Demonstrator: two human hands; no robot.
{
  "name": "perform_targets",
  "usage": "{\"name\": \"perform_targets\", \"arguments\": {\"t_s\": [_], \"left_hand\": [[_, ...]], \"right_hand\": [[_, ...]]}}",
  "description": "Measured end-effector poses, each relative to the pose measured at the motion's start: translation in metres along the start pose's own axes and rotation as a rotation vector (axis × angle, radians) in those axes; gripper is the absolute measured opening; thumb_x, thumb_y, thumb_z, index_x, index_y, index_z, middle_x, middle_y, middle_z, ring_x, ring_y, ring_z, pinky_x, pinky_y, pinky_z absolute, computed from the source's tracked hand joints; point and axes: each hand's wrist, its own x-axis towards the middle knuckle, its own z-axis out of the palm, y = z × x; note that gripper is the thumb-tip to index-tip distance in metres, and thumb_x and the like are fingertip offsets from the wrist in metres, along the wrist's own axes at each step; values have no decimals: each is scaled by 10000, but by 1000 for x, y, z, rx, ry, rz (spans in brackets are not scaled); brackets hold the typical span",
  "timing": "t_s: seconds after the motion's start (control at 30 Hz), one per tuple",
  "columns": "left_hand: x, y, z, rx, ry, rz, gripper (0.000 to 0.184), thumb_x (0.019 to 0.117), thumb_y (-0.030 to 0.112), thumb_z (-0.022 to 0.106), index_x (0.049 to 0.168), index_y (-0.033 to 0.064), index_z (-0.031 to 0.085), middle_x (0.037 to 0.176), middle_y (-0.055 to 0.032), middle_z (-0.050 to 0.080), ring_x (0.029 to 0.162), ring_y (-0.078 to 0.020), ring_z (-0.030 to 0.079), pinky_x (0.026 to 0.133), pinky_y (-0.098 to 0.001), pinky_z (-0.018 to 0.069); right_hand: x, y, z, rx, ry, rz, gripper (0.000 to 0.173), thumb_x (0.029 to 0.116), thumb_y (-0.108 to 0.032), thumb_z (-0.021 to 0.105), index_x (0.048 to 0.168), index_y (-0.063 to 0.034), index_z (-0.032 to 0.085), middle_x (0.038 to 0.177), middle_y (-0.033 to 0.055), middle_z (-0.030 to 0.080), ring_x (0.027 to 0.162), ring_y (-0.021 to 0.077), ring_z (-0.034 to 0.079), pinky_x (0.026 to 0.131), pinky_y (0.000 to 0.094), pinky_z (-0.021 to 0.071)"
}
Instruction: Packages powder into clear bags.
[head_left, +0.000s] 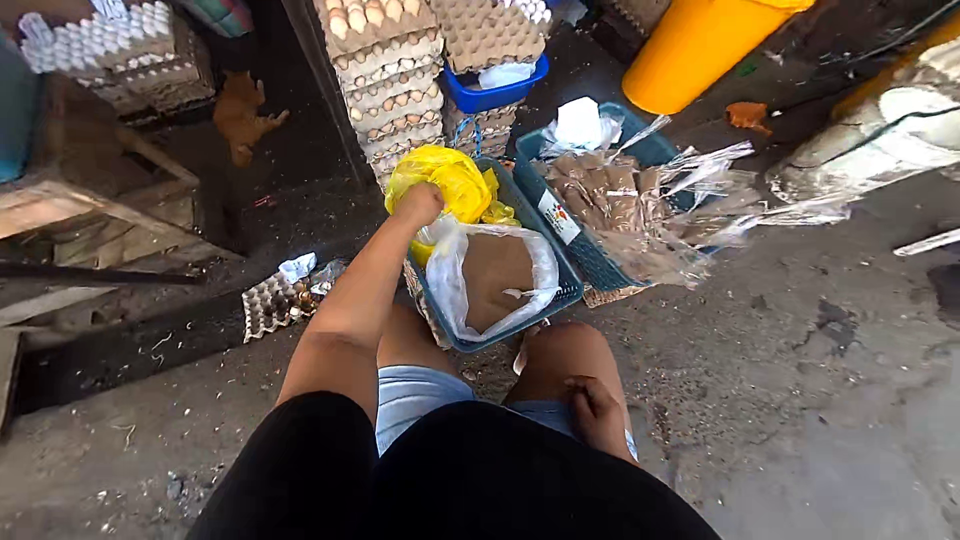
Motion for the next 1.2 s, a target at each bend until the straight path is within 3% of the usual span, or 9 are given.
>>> {"name": "perform_targets", "arguments": {"t_s": [0.23,0.5,0.63,0.77,0.9,0.97,1.03,1.1,1.2], "left_hand": [[16,12,37,315,-217,-365,466,942,310,719,1193,-76,651,1293,-309,612,1223,-483,586,944,-693,471],[-20,-3,-15,-168,107,-13,368,1115,197,418,1229,-47,669,1206,-269,678,1181,-406,640,1058,-603,446],[-78,38,-23,-533,321,179,286,1099,209,473,1175,-4,648,821,-110,639,660,-173,611,652,-370,546],[-157,79,-9,-549,189,349,189,1026,226,610,1046,53,681,683,32,584,524,-29,522,507,-223,481],[-213,111,45,-257,-171,492,243,960,276,705,991,37,735,834,-74,708,708,-179,660,686,-414,567],[-220,114,69,-216,-267,533,241,938,257,730,973,18,739,835,-100,715,736,-218,684,719,-459,580],[-222,108,85,-240,-299,521,271,921,290,752,942,22,717,787,-78,681,700,-185,648,686,-416,556],[-222,101,96,-311,-302,563,223,929,248,739,938,28,712,800,-53,668,711,-130,628,692,-337,545],[-224,90,101,-395,-366,634,117,945,100,684,954,-3,739,957,-98,713,927,-149,676,889,-324,554]], "right_hand": [[3,1,-8,18,26,135,273,886,-49,489,1009,62,706,918,150,703,809,147,665,763,288,555],[15,-5,5,151,-9,184,277,979,-91,491,1118,52,683,998,129,701,760,75,656,726,233,566],[22,-30,-6,329,-93,310,270,1023,-83,494,1202,48,649,1038,120,694,772,93,661,720,264,574],[51,-91,-22,489,-134,139,283,1022,-134,551,1230,35,641,1074,83,707,847,87,692,763,279,600],[66,-138,-58,285,-157,-269,557,963,-279,712,1431,-21,556,1348,156,638,1170,205,657,979,407,562],[63,-147,-72,129,-195,-319,388,981,-219,688,1326,-43,663,1219,138,717,1141,252,685,1012,489,538],[56,-140,-68,75,-143,-371,199,1004,-209,646,992,-57,773,902,84,756,899,207,724,882,447,572],[48,-128,-64,71,-43,-347,372,1029,-274,611,755,-31,670,675,75,625,690,180,622,717,368,524],[42,-123,-63,110,-44,-250,427,1027,-316,605,730,-9,615,652,78,558,636,149,549,620,310,463]]}}
